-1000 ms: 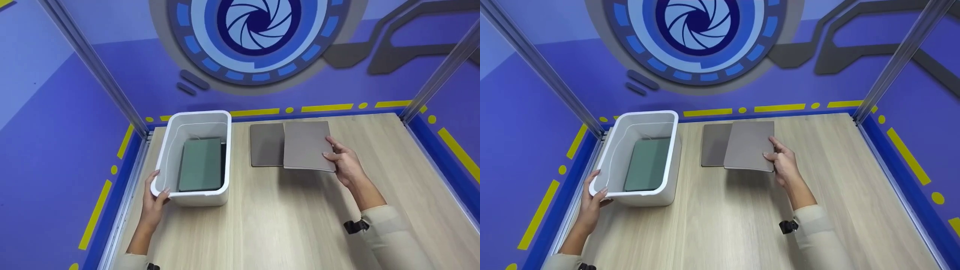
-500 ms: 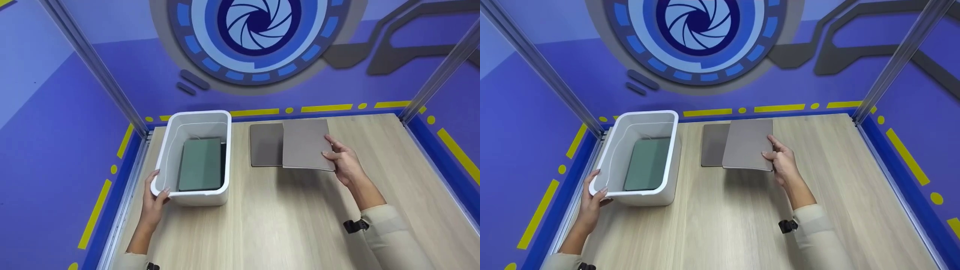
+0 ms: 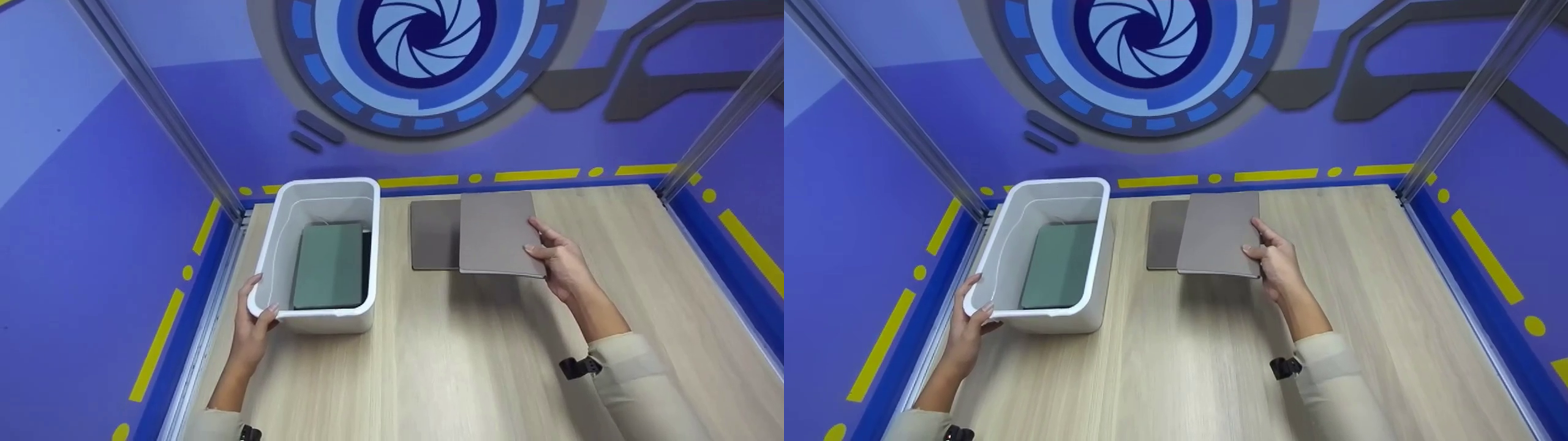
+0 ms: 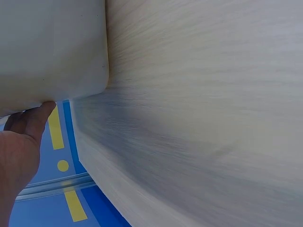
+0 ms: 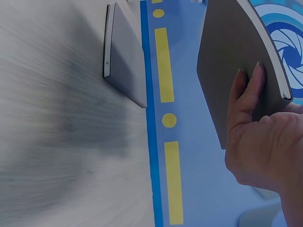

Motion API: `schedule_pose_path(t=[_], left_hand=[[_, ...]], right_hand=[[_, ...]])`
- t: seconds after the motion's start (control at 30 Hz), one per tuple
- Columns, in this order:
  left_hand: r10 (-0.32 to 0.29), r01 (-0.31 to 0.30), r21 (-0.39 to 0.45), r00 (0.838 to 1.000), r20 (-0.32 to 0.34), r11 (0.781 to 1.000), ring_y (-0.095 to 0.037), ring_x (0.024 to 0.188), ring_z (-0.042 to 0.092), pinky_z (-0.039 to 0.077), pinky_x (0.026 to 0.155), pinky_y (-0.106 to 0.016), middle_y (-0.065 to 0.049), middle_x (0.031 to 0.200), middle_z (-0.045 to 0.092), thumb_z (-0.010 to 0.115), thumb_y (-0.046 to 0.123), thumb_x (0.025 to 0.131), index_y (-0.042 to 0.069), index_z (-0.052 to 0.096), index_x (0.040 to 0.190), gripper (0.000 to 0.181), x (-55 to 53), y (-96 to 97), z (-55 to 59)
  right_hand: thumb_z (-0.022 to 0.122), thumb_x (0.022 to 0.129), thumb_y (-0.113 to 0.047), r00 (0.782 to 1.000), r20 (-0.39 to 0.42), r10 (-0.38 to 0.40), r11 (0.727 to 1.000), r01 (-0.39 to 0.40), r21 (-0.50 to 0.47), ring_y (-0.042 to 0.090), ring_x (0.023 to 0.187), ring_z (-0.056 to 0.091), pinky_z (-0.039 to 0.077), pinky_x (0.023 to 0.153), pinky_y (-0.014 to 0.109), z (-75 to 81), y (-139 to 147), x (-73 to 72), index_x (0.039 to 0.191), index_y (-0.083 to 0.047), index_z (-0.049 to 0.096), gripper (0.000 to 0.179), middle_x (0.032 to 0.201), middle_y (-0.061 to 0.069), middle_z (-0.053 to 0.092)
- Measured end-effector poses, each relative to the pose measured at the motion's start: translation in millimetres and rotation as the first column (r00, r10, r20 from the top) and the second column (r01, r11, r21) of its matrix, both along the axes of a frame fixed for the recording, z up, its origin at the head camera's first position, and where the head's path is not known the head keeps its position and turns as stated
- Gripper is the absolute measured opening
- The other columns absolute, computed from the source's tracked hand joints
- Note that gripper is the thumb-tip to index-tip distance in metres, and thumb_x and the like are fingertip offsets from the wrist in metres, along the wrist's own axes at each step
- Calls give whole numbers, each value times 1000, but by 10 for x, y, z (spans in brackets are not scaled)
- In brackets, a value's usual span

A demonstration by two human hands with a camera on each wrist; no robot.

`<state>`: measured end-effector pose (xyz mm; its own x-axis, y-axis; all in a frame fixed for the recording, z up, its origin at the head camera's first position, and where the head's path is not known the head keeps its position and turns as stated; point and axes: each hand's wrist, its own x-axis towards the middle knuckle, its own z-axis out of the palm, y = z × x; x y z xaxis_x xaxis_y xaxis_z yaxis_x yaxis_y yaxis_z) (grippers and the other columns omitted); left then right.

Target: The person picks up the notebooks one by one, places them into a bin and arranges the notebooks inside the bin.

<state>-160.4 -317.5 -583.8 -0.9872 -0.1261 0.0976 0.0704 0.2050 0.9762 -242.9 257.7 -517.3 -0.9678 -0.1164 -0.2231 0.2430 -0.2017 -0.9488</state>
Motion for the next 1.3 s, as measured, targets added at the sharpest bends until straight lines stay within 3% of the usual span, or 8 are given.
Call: schedule_pose_path(t=[0.13,0.23,0.43,0.6,0.73,0.9,1.1,1.3], left_hand=[[-3,3,-7,1000,-1,1000,-19,115,59,58,85,-24,-14,153,39,54,5,107,19,24,167,69,-7,8,19],[-4,4,3,1000,3,1000,-21,119,58,57,86,-22,-13,156,38,54,4,107,19,24,167,69,0,13,27],[-7,6,11,1000,15,1000,-22,121,57,57,87,-21,-14,159,35,53,5,107,20,23,167,69,0,1,29],[-10,10,13,1000,11,1000,-22,119,59,57,87,-22,-13,158,36,53,4,107,19,24,167,69,-9,-4,13],[-5,5,8,1000,9,1000,-20,114,59,57,86,-22,-9,154,37,54,3,107,19,24,167,69,1,-3,5],[2,-2,-2,1000,7,1000,-22,117,58,57,86,-22,-7,155,37,54,3,107,20,24,167,70,3,1,5],[-10,10,-3,1000,15,1000,-29,126,56,57,89,-23,-10,157,38,52,2,107,21,24,167,69,-11,4,5],[-11,11,8,1000,28,1000,-30,130,54,57,91,-22,-10,158,37,53,6,108,21,23,167,68,1,-1,-1]], right_hand=[[50,107,4,1000,-14,-19,1000,19,-17,3,126,58,56,93,18,5,-20,-3,172,-12,17,74,182,12,7],[50,106,5,1000,-22,-17,999,16,-28,-2,116,62,57,92,19,5,-41,-10,172,-11,17,75,182,12,7],[50,107,3,1000,-17,-4,1000,4,-11,2,123,56,56,94,19,1,-83,-20,172,-12,18,74,182,10,6],[48,108,2,1000,-13,7,1000,-7,2,15,143,43,55,95,19,25,-114,-28,172,-14,16,74,182,9,7],[48,108,2,1000,-14,12,1000,-12,1,21,148,37,57,94,21,58,-165,-30,172,-15,17,73,182,8,7],[51,108,0,1000,-13,14,1000,-14,0,18,143,42,57,94,22,90,-224,-35,172,-17,19,73,182,8,8],[50,107,2,999,-35,17,1000,-17,-3,3,120,61,59,90,22,118,-291,-64,172,-15,20,73,181,12,13],[51,106,4,999,-41,28,999,-29,-33,3,112,66,61,84,22,142,-408,-96,171,-13,21,74,180,12,15]])
